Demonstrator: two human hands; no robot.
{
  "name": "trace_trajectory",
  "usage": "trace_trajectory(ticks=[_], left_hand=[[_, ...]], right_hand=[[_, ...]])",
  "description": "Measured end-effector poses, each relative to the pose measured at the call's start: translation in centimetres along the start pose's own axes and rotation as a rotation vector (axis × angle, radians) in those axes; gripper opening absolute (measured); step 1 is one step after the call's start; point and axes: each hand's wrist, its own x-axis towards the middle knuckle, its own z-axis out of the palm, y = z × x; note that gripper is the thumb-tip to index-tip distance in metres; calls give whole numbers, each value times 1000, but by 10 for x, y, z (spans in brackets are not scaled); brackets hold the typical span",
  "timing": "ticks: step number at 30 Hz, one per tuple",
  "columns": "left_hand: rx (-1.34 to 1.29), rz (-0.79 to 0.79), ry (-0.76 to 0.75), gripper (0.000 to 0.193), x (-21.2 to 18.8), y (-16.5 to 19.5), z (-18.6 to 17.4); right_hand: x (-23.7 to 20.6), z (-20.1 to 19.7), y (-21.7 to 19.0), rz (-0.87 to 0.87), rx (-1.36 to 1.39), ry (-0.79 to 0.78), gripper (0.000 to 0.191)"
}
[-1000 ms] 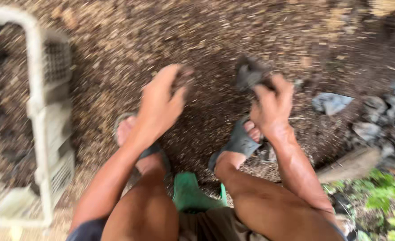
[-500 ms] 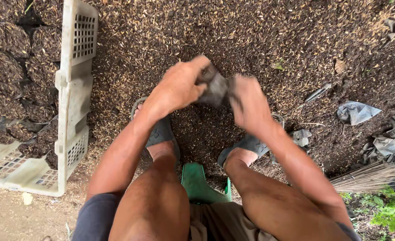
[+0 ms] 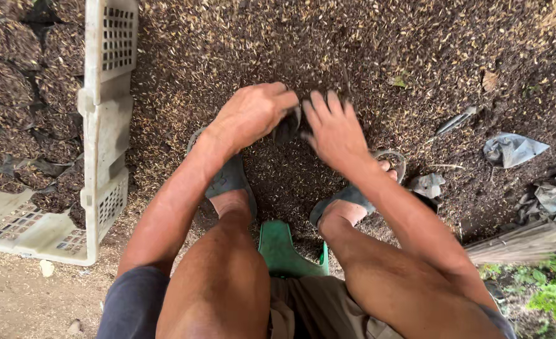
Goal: The person scoops soil from a pile on the ground, fills small black plastic nursery bags by hand, and places the filled bags into a white plastic crate. The person repeats this process continuously.
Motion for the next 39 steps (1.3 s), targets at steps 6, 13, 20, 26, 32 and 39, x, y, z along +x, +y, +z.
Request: trace_trajectory(ticks=[6,13,20,26,32,39], left_hand=[[-192,-203,205,24,-9,3,12],[-149,-285,305,23,2,18,45],[-67,-319,232,17,5,21,59],[-87,-306,270,18,0,35,29],[-214,-169,515,24,-4,56,-1],[-401,-457,525,20,24,36,25]], right_hand=[[-33,19,-10,47,131,38,56],[-48,-30,-1,560,1083,14,36],[-34,-54,-11,902,1349,-159,45],[-39,-55,1,676,963,42,49],[7,-45,3,236,212,175,51],[14,-7,-24,9,181,-119,64]])
